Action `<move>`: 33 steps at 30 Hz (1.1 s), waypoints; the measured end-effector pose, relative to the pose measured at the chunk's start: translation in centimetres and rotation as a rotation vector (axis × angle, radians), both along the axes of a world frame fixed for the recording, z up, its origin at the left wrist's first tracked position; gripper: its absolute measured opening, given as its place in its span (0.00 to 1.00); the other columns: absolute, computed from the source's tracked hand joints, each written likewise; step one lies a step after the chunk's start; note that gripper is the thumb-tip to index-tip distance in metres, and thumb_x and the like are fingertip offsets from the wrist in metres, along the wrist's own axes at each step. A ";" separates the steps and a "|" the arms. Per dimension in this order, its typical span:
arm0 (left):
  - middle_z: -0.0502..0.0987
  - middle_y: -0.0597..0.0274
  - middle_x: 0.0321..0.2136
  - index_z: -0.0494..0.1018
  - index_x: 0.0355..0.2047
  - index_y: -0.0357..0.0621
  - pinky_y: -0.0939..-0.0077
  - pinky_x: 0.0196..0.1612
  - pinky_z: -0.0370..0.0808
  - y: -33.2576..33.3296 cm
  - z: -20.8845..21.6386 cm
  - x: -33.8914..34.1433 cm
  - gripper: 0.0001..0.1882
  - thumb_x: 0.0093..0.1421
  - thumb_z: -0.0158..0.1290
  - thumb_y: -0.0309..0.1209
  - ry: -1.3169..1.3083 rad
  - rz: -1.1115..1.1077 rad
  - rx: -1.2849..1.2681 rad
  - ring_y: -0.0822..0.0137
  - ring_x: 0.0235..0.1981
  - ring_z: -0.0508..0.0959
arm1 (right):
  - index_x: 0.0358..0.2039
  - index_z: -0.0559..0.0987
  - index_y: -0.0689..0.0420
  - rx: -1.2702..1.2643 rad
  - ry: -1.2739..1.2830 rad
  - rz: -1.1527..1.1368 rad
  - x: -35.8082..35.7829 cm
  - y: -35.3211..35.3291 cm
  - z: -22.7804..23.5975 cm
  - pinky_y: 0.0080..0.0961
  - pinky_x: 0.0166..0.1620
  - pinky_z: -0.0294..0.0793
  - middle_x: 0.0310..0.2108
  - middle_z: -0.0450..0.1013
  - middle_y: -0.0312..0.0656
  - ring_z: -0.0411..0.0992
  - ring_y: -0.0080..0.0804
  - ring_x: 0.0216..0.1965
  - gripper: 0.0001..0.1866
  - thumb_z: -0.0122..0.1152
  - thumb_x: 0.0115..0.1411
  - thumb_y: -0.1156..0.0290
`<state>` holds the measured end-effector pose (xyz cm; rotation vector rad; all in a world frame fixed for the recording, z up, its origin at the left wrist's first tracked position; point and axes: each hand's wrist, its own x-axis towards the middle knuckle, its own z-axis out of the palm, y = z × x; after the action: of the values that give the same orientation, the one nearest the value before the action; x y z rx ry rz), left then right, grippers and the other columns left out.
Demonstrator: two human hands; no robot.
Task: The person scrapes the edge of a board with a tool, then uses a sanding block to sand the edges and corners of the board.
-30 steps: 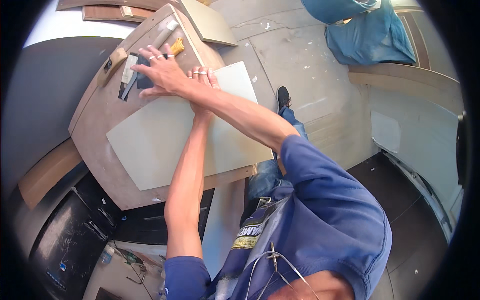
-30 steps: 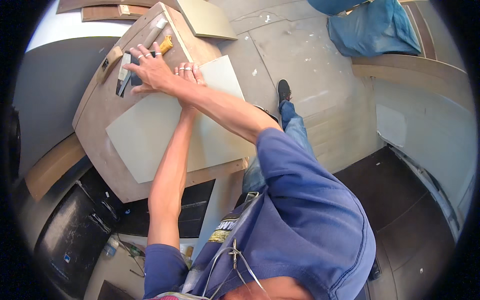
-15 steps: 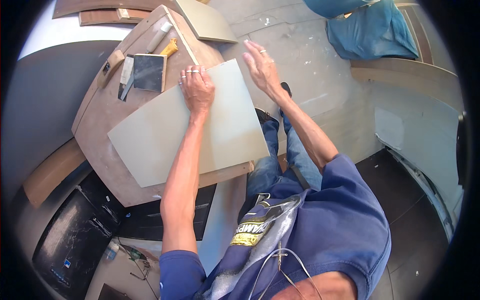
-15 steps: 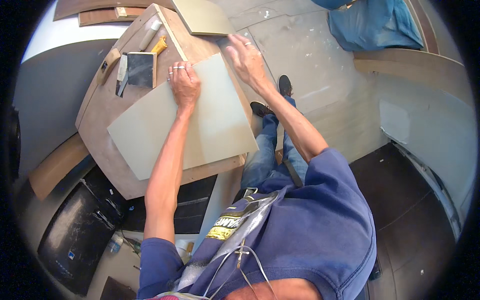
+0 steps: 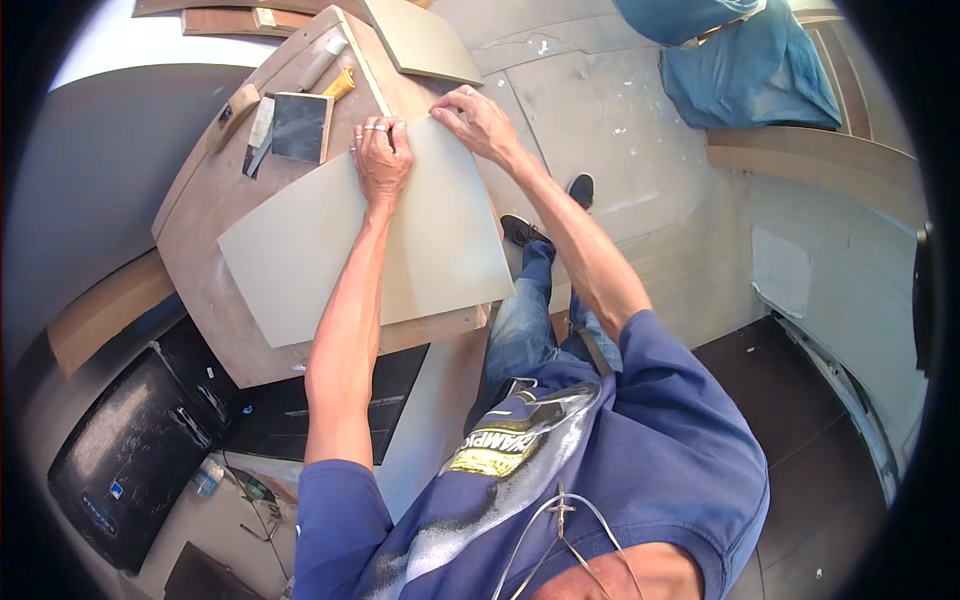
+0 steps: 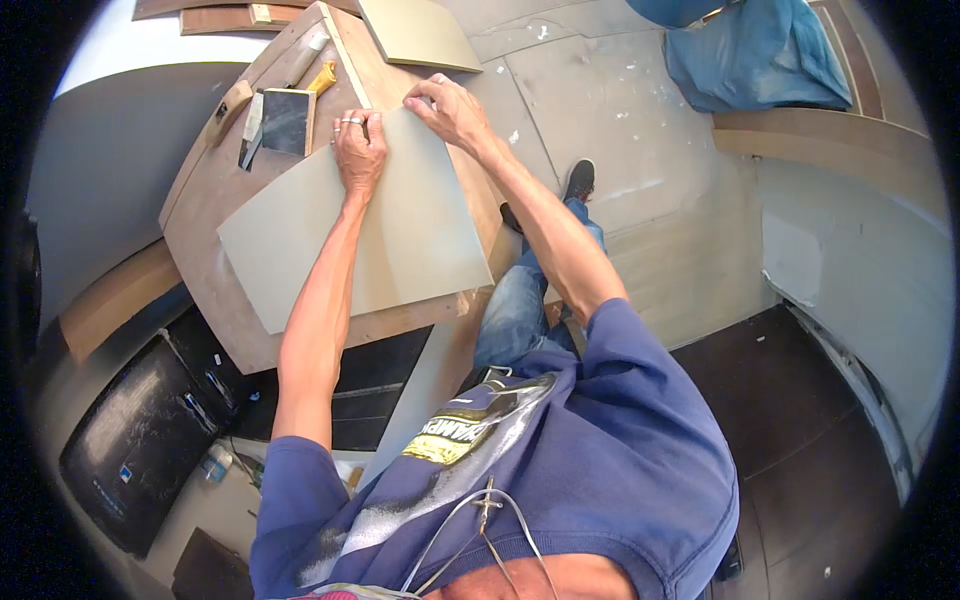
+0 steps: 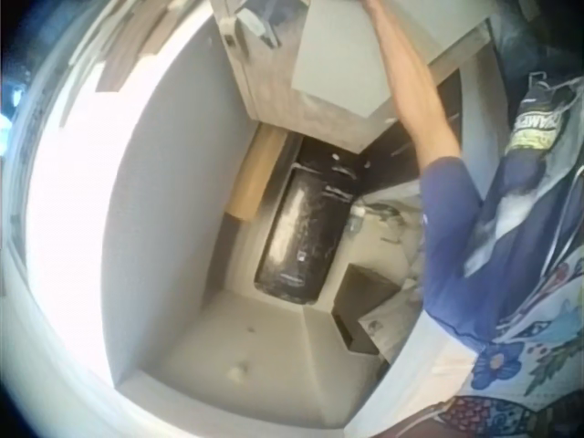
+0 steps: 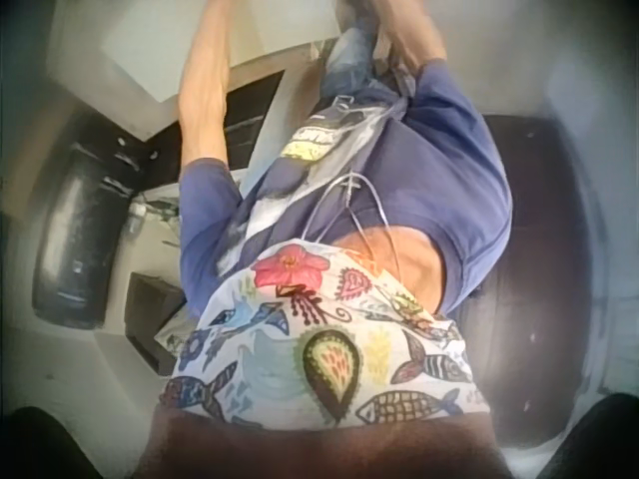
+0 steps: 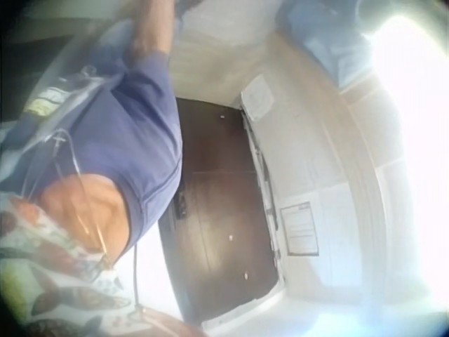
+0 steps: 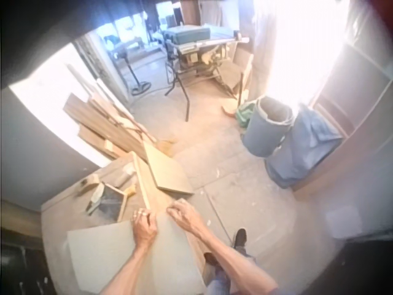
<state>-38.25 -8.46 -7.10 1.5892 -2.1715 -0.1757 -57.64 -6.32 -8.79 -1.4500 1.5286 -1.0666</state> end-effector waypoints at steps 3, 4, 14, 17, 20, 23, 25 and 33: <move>0.79 0.61 0.38 0.78 0.36 0.46 0.54 0.51 0.71 0.2 0.2 -0.9 0.10 0.69 0.52 0.36 0.022 -0.011 0.006 0.54 0.45 0.76 | 0.39 0.83 0.57 -0.141 0.142 0.127 -1.5 -1.4 -0.4 0.42 0.47 0.77 0.39 0.79 0.46 0.78 0.47 0.43 0.14 0.59 0.66 0.59; 0.79 0.60 0.38 0.78 0.36 0.46 0.54 0.51 0.71 0.2 0.1 -0.6 0.10 0.69 0.51 0.36 0.015 -0.003 0.002 0.53 0.45 0.76 | 0.39 0.83 0.57 -0.184 0.174 0.169 -1.4 -2.0 -0.1 0.44 0.48 0.76 0.40 0.79 0.46 0.78 0.48 0.43 0.14 0.58 0.66 0.60; 0.80 0.60 0.37 0.80 0.35 0.47 0.56 0.51 0.71 0.0 0.2 0.2 0.10 0.68 0.53 0.36 0.154 -0.062 0.096 0.54 0.44 0.77 | 0.43 0.81 0.60 -0.057 -0.060 0.206 -2.4 -0.9 -0.3 0.40 0.50 0.77 0.42 0.80 0.48 0.79 0.43 0.47 0.16 0.62 0.65 0.59; 0.81 0.60 0.37 0.80 0.35 0.47 0.56 0.52 0.70 -0.4 -0.3 0.3 0.10 0.67 0.54 0.37 0.099 0.016 0.090 0.54 0.44 0.77 | 0.42 0.82 0.59 0.044 -0.046 0.221 -1.6 -2.0 0.7 0.40 0.49 0.77 0.41 0.80 0.48 0.79 0.43 0.45 0.15 0.61 0.65 0.60; 0.81 0.58 0.37 0.80 0.35 0.45 0.56 0.51 0.71 -1.0 -0.7 0.0 0.10 0.67 0.54 0.36 0.088 0.064 0.124 0.53 0.43 0.77 | 0.42 0.82 0.59 0.082 -0.017 0.179 -2.0 -2.5 -0.3 0.39 0.47 0.78 0.41 0.80 0.47 0.80 0.42 0.43 0.15 0.60 0.66 0.60; 0.81 0.58 0.36 0.81 0.36 0.42 0.61 0.51 0.72 -2.3 -0.4 -0.5 0.11 0.67 0.55 0.36 0.228 -0.027 0.331 0.57 0.44 0.78 | 0.44 0.81 0.59 0.088 -0.075 0.022 -3.9 -2.3 -2.6 0.36 0.46 0.78 0.39 0.80 0.46 0.80 0.37 0.41 0.15 0.59 0.67 0.61; 0.81 0.59 0.35 0.81 0.36 0.41 0.65 0.49 0.73 -2.1 1.1 0.3 0.12 0.67 0.57 0.37 0.260 -0.024 0.447 0.61 0.42 0.78 | 0.45 0.81 0.59 0.126 -0.217 -0.022 -6.1 -0.7 -3.6 0.33 0.45 0.78 0.38 0.80 0.45 0.79 0.34 0.40 0.15 0.58 0.68 0.61; 0.81 0.62 0.33 0.81 0.40 0.38 0.73 0.44 0.75 -2.4 1.6 0.7 0.15 0.66 0.59 0.39 0.259 0.137 0.647 0.70 0.36 0.77 | 0.45 0.80 0.63 0.451 -0.405 -0.137 -14.9 13.1 -10.2 0.29 0.44 0.78 0.35 0.80 0.42 0.79 0.28 0.37 0.17 0.57 0.69 0.60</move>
<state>-37.58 -10.91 -5.55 1.9001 -1.8897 -1.0654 -72.49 6.79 -18.98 -0.7779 1.4621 -0.9440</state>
